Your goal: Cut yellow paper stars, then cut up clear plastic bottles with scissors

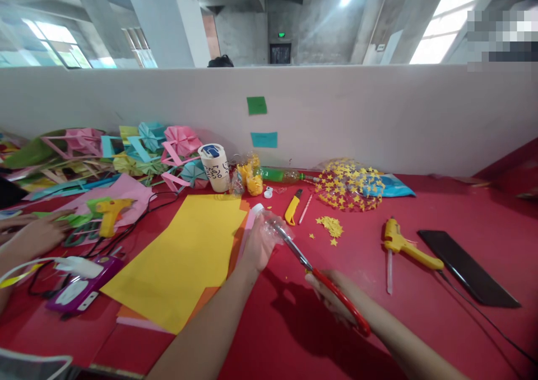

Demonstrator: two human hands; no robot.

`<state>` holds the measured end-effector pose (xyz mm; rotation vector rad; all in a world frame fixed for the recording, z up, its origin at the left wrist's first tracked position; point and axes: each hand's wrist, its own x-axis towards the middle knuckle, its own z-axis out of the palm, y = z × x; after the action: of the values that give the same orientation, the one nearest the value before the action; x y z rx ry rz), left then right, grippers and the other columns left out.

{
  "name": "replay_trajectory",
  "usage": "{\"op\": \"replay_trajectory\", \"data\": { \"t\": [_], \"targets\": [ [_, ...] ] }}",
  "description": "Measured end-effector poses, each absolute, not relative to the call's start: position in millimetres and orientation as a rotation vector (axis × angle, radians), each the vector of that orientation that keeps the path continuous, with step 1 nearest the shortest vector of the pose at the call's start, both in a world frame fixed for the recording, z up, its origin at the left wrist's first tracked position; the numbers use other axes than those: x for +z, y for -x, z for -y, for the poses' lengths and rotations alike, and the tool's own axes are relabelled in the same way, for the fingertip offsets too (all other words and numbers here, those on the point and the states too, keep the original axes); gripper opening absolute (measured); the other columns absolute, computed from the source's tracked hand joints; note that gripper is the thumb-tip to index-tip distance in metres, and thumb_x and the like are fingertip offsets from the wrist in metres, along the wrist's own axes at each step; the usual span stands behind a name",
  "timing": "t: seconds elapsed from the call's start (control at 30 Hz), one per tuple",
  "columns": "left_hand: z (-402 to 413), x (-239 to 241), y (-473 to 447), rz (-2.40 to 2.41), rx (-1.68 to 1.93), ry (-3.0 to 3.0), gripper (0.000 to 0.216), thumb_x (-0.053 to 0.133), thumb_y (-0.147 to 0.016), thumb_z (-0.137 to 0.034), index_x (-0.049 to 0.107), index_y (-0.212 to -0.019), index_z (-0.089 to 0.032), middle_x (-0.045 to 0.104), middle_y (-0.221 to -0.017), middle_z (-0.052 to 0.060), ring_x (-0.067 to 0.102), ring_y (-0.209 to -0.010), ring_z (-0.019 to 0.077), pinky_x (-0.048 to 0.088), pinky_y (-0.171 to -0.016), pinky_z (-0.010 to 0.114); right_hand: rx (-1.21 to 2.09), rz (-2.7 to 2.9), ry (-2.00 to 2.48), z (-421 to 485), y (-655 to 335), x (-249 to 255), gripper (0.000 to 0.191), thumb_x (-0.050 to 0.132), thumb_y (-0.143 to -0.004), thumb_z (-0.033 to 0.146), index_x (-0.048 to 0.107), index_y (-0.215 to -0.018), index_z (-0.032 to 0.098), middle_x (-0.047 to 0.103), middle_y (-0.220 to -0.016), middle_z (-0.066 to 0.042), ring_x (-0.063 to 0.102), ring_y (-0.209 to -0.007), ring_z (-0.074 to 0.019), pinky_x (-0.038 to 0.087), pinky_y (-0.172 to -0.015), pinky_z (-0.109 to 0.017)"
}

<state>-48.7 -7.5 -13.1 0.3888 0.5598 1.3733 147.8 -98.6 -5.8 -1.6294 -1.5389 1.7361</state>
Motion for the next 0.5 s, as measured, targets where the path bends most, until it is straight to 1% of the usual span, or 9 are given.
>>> {"op": "replay_trajectory", "data": {
  "t": [0.13,0.23,0.4,0.5],
  "targets": [
    [7.1,-12.3,49.2,-0.587,1.375,-0.374,0.023,0.067,-0.082,-0.038,0.061,-0.095,-0.020,0.070,-0.086,0.004,0.069,-0.092,0.0220,0.052,-0.085,0.036,1.689,1.568,1.635,97.1,-146.0,-0.3,0.059,0.051,-0.081,0.078,0.040,-0.065,0.022,0.034,-0.043,0.010,0.030,-0.032,-0.0045,0.026,-0.031,-0.016],
    [7.3,-10.9,48.4,-0.582,1.376,-0.383,0.025,0.069,-0.081,-0.039,0.060,-0.095,-0.020,0.070,-0.085,0.003,0.069,-0.090,0.0216,0.052,-0.084,0.036,1.730,1.564,1.604,97.4,-145.9,2.6,0.060,0.048,-0.080,0.081,0.041,-0.067,0.022,0.033,-0.042,0.011,0.029,-0.031,-0.0044,0.027,-0.031,-0.016],
    [11.2,-9.9,43.5,-0.598,1.373,-0.500,0.024,0.070,-0.082,-0.037,0.061,-0.094,-0.019,0.069,-0.086,0.003,0.068,-0.092,0.0206,0.051,-0.086,0.033,1.742,1.579,1.530,99.2,-148.0,-1.8,0.061,0.042,-0.082,0.082,0.044,-0.073,0.022,0.036,-0.044,0.010,0.037,-0.034,-0.0062,0.034,-0.034,-0.016],
    [12.7,-11.3,41.8,-0.601,1.355,-0.525,0.024,0.068,-0.083,-0.038,0.061,-0.095,-0.018,0.070,-0.087,0.004,0.068,-0.093,0.0208,0.050,-0.087,0.033,1.750,1.538,1.567,99.0,-147.5,-5.0,0.060,0.041,-0.083,0.081,0.045,-0.072,0.021,0.037,-0.044,0.010,0.035,-0.032,-0.0058,0.034,-0.032,-0.016]
  ]
}}
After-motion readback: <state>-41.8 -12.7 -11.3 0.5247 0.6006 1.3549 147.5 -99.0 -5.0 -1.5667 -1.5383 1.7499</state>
